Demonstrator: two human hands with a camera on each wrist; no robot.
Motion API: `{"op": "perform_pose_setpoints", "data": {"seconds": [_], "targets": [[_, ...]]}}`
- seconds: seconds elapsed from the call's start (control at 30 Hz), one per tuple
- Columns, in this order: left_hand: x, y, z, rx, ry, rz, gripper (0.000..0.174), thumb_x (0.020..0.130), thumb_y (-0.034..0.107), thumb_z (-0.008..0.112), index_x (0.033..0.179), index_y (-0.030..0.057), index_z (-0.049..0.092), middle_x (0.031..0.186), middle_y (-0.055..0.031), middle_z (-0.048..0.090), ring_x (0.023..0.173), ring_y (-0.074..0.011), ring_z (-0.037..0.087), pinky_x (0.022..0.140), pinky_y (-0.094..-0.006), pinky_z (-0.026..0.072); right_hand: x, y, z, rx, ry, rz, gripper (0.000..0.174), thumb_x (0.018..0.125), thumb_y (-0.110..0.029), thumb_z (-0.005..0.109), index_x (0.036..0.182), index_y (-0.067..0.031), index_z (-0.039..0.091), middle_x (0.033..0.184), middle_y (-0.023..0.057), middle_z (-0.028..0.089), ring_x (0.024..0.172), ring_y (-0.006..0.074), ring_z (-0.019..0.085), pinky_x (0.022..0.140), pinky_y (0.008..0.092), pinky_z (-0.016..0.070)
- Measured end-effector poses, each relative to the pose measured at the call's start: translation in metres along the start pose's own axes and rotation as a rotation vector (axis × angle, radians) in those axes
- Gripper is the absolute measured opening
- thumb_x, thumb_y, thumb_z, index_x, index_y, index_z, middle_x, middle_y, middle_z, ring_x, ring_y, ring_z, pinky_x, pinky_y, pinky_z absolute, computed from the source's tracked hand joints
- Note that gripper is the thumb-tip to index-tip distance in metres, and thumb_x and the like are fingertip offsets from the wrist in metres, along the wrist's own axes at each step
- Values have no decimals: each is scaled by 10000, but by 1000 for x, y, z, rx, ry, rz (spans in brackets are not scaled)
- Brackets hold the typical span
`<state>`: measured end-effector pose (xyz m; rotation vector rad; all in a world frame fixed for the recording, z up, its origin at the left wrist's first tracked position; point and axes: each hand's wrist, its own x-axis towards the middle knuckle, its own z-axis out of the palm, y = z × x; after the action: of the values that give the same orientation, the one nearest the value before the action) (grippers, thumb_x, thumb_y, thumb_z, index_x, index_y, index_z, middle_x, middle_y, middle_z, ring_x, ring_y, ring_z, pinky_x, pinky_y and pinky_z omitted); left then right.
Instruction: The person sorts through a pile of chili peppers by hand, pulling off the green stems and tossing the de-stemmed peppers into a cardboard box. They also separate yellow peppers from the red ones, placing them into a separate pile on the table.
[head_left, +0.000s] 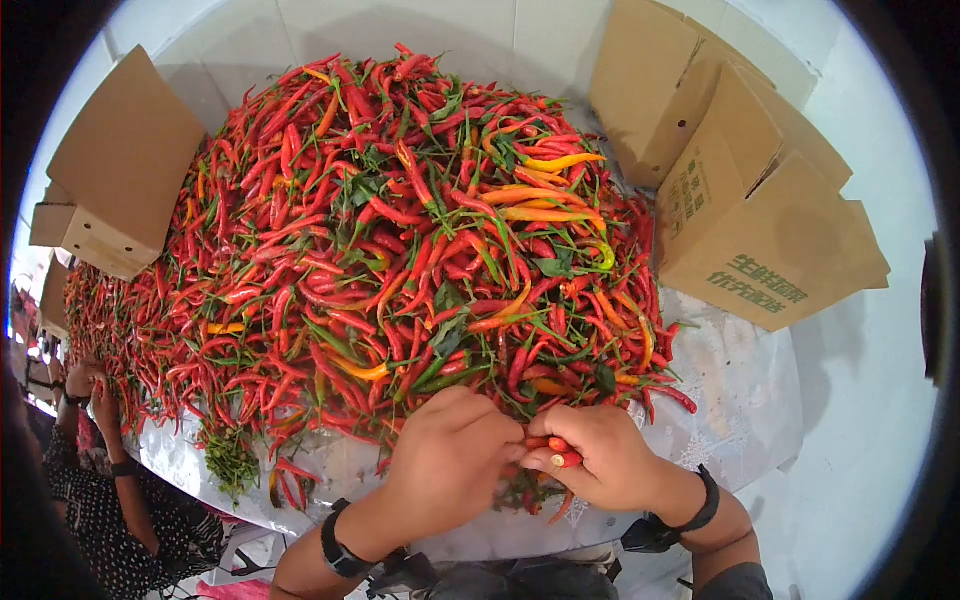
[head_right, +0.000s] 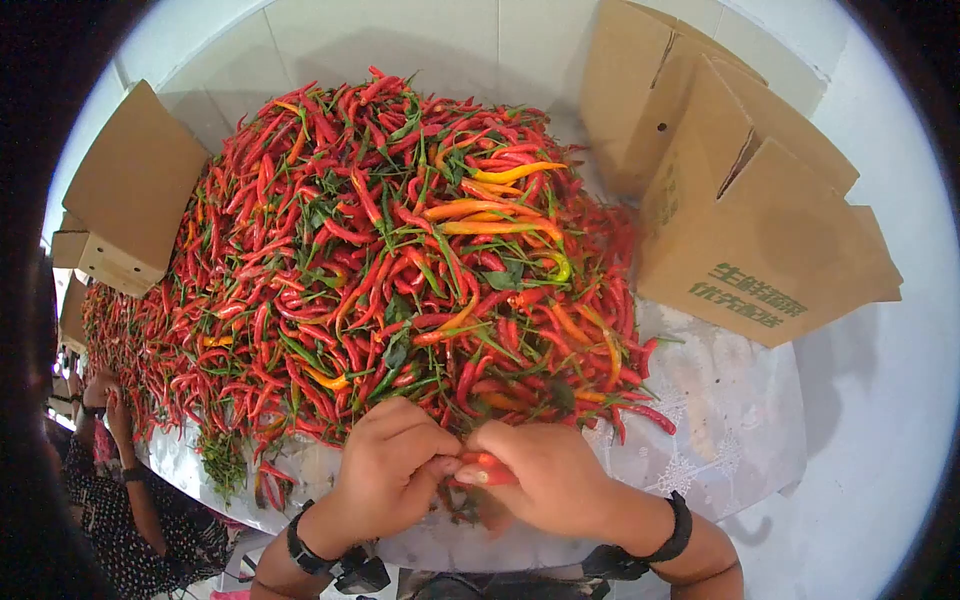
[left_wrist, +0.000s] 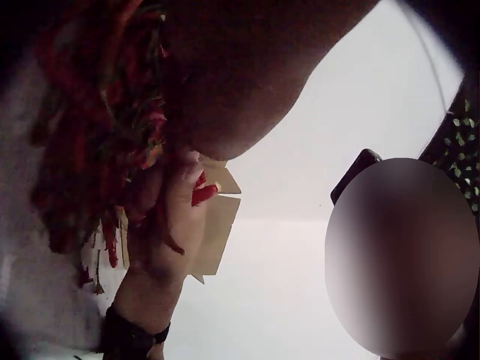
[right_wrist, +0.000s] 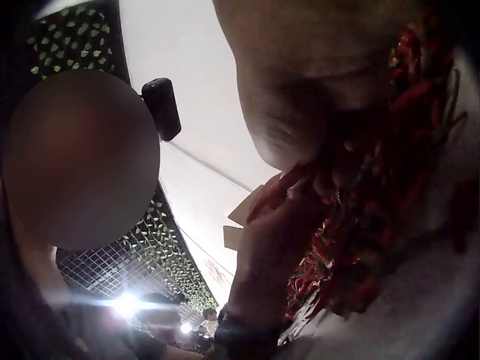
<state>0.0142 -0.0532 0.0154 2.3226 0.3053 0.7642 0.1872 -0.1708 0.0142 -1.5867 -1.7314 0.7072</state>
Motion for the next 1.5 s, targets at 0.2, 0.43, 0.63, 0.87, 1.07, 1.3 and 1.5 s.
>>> {"op": "perform_pose_setpoints", "data": {"seconds": [0.2,0.43,0.63,0.87,1.07,1.3,1.5], "targets": [[0,-5,-4,-191,-48,-1,115,724,47,735,804,68,655,737,-53,626,681,-275,561,652,-371,426,-3,4,-7,371,-118,140,219,942,-273,659,1008,-71,605,760,86,623,676,223,652,612,349,488],[4,-6,-22,-335,-82,-21,133,736,82,745,831,75,651,771,-58,620,723,-274,567,691,-389,433,-2,12,-28,793,225,137,102,1014,-136,554,1054,-43,544,751,-2,524,577,71,538,521,223,438],[5,-2,-12,-185,-27,-3,152,686,120,761,796,76,666,766,-57,631,727,-253,573,719,-373,431,0,18,-31,280,441,200,220,805,-82,795,926,-65,613,748,-10,562,651,52,472,591,229,399],[3,-1,-14,-54,50,-87,133,692,81,764,781,75,665,757,-75,626,727,-268,578,687,-373,443,-3,15,-39,41,126,31,208,772,-210,813,827,-72,667,770,71,664,702,232,638,607,335,481],[4,0,-13,-11,114,-135,120,701,73,768,763,77,666,745,-68,632,712,-258,578,669,-373,440,-7,4,-10,-328,64,-29,248,774,-283,782,919,-114,673,752,53,635,688,274,658,568,393,509],[3,3,-8,27,90,-80,141,691,75,789,770,72,672,748,-75,640,709,-255,578,669,-367,439,-9,8,-5,-481,31,128,280,786,-263,745,994,-102,649,862,66,643,722,292,660,578,404,515],[-1,1,-7,-2,155,-118,119,728,73,761,787,33,666,760,-68,624,728,-225,567,689,-344,439,-4,14,-7,71,236,-31,257,808,-179,736,1003,-75,605,1000,69,626,879,226,639,723,352,520]]}}
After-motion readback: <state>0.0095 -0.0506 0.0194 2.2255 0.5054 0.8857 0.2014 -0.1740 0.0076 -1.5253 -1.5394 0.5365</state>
